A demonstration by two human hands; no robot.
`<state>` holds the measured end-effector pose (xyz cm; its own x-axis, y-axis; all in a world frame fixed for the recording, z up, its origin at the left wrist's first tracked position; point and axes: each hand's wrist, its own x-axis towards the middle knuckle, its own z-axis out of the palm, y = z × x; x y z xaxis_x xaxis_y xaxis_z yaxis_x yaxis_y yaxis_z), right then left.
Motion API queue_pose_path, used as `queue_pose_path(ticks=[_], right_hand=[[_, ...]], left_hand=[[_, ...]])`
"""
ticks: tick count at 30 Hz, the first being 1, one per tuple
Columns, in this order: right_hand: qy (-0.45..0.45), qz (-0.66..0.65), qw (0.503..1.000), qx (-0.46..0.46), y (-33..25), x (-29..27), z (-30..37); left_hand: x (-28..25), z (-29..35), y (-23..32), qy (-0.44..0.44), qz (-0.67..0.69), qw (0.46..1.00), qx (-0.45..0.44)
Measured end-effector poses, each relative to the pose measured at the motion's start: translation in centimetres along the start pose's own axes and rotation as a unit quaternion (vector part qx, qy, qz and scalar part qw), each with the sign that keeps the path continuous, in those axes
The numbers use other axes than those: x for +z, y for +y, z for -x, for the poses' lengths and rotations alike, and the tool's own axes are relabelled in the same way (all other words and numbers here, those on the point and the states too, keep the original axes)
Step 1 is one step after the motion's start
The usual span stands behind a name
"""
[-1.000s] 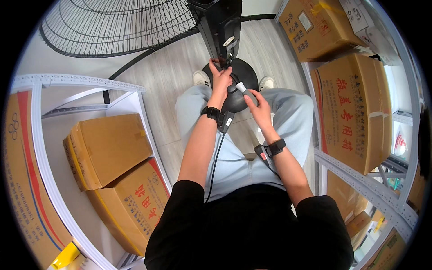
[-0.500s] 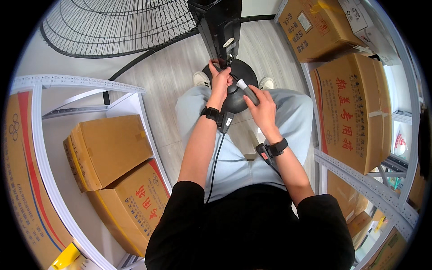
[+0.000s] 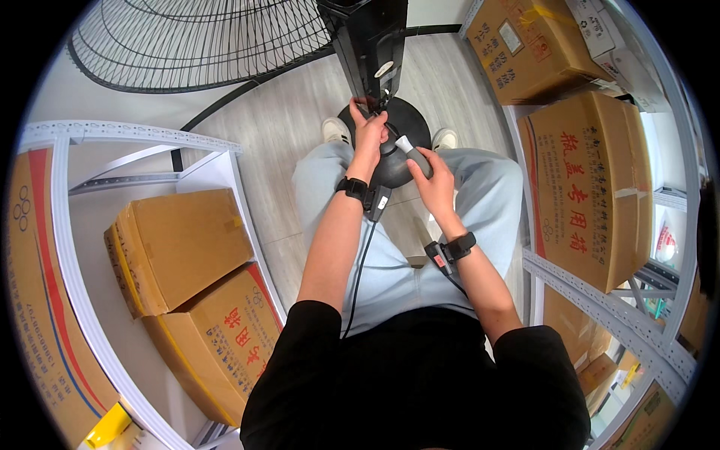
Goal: The person sits on the floor and uses a screwdriver to tighten screws on the stand of a black pedestal fan. They repeatedly adjust the fan's position and continue screwing into the stand throughout the clip.
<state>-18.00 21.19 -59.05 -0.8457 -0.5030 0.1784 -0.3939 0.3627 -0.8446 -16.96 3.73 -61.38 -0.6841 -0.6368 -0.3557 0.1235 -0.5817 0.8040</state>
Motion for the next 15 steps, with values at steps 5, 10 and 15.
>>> queue_pose_path(ticks=[5,10,15], right_hand=[[-0.052,-0.109,0.986,0.117,1.0,0.8,0.6],[-0.035,-0.085,0.992,0.087,1.1,1.3,1.0],[-0.032,-0.080,0.990,0.107,0.7,1.7,1.5]], left_hand=[[-0.2,-0.2,-0.2,0.007,-0.020,1.000,-0.001],[0.0,0.1,-0.1,0.010,-0.023,1.000,0.005],[-0.4,-0.1,-0.1,0.006,-0.023,1.000,0.008]])
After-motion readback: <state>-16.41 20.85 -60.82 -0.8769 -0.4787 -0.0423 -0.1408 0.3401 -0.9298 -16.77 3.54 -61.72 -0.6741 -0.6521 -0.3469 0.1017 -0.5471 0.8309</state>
